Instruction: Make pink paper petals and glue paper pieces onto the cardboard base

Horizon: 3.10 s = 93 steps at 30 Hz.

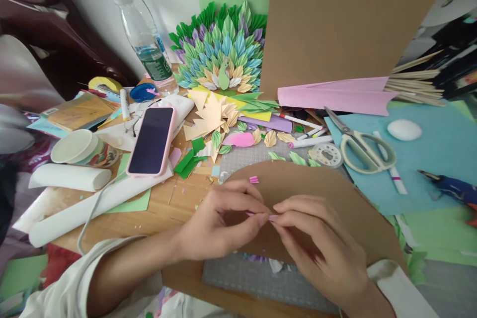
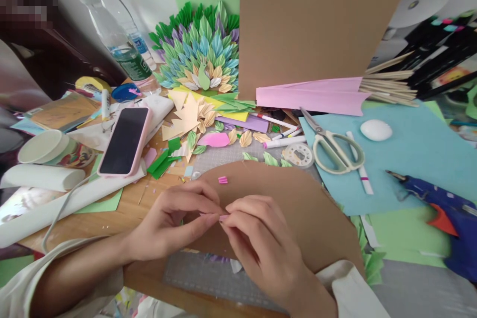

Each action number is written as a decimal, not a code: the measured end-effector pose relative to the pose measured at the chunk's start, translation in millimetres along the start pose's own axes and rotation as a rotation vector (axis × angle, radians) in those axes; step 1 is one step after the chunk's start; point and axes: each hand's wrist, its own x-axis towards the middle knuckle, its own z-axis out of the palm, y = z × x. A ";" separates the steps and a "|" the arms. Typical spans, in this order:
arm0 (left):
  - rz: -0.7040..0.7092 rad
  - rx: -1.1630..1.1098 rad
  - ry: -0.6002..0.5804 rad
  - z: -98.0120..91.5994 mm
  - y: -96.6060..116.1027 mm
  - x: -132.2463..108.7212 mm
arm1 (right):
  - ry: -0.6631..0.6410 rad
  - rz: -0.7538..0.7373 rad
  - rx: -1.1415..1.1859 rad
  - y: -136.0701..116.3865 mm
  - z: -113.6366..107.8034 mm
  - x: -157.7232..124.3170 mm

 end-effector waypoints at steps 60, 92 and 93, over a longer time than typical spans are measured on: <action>0.146 0.023 0.074 0.9 -6.4 -0.5 | 0.028 -0.038 0.001 -6.6 -3.8 9.0; 0.419 0.701 0.119 -38.7 -27.8 -72.7 | -0.077 0.173 -0.075 -16.7 77.8 8.6; 0.396 0.671 0.160 -40.7 -27.1 -73.1 | -0.082 0.177 -0.073 -17.1 77.6 8.8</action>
